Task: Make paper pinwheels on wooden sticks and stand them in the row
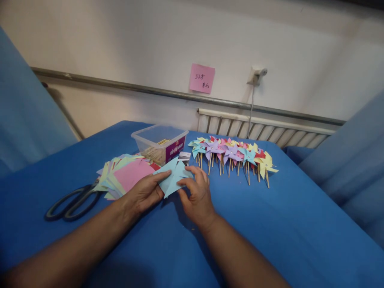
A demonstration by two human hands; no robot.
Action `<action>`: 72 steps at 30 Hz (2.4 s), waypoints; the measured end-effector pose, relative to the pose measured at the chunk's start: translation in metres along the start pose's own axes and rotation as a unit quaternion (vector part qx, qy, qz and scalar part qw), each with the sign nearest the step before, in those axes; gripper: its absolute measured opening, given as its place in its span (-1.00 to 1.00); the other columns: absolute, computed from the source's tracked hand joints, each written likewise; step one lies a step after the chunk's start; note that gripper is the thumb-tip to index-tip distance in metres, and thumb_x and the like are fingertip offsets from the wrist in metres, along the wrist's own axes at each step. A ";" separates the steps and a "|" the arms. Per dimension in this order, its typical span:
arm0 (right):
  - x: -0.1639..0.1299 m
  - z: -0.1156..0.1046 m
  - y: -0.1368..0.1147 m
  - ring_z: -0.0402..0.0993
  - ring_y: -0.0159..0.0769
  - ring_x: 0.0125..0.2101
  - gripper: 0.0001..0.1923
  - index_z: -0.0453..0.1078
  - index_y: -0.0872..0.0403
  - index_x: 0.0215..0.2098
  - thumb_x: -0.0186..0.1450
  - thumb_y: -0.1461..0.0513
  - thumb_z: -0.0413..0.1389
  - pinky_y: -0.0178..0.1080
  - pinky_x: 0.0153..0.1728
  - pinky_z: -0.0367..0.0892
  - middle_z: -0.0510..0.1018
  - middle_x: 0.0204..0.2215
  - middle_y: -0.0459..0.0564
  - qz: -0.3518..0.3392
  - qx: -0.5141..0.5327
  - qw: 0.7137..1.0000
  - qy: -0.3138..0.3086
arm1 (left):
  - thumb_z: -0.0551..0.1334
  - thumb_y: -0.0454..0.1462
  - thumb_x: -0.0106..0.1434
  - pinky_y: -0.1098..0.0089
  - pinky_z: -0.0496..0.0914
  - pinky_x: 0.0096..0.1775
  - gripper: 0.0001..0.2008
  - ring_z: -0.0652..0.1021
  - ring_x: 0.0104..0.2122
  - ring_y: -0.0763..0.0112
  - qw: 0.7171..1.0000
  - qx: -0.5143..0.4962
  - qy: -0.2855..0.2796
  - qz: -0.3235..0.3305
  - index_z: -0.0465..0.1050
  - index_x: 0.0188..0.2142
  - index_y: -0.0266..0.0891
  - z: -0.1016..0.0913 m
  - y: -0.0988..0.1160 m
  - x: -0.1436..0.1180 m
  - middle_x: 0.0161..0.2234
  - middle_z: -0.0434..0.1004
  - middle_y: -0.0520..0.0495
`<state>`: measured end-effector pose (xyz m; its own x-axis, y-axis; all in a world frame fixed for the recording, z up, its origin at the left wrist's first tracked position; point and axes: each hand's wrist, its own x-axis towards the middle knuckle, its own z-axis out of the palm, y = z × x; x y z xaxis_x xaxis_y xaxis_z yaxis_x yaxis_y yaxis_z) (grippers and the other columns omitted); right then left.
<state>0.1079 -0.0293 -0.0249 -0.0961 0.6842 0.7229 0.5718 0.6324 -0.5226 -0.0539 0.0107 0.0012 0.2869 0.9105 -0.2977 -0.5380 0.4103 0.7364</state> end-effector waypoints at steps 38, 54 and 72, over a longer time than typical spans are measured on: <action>0.002 0.001 0.007 0.39 -0.16 -0.08 -0.87 0.37 0.04 -0.58 0.12 0.29 0.17 -0.08 0.00 0.23 0.49 -0.16 0.04 0.147 0.081 0.986 0.000 | 0.41 -0.44 -0.07 0.41 0.41 -0.31 -0.67 0.54 -0.42 0.37 0.994 0.103 -0.041 0.015 0.54 -0.24 -0.39 0.011 -0.001 -0.016 -0.39 0.59 -0.12; 0.000 0.002 0.008 0.40 -0.18 -0.08 -0.89 0.36 0.05 -0.55 0.13 0.27 0.15 -0.11 0.01 0.24 0.49 -0.16 0.04 0.159 0.097 0.982 0.015 | 0.42 -0.44 -0.10 0.38 0.39 -0.25 -0.66 0.54 -0.37 0.35 0.992 0.111 -0.048 0.021 0.52 -0.26 -0.36 0.011 -0.005 -0.013 -0.37 0.59 -0.12; 0.000 0.003 0.006 0.41 -0.20 -0.09 -0.90 0.37 0.05 -0.54 0.14 0.28 0.14 -0.12 0.00 0.24 0.50 -0.17 0.05 0.170 0.114 0.979 0.027 | 0.44 -0.37 -0.06 0.39 0.38 -0.29 -0.70 0.51 -0.40 0.40 0.991 0.117 -0.063 0.019 0.52 -0.28 -0.37 0.007 -0.008 -0.009 -0.36 0.55 -0.13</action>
<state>0.1093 -0.0241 -0.0291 0.1156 0.8525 0.5097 0.3668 0.4403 -0.8195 -0.0462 -0.0011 0.0023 0.3740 0.9057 -0.1996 -0.3559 0.3389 0.8709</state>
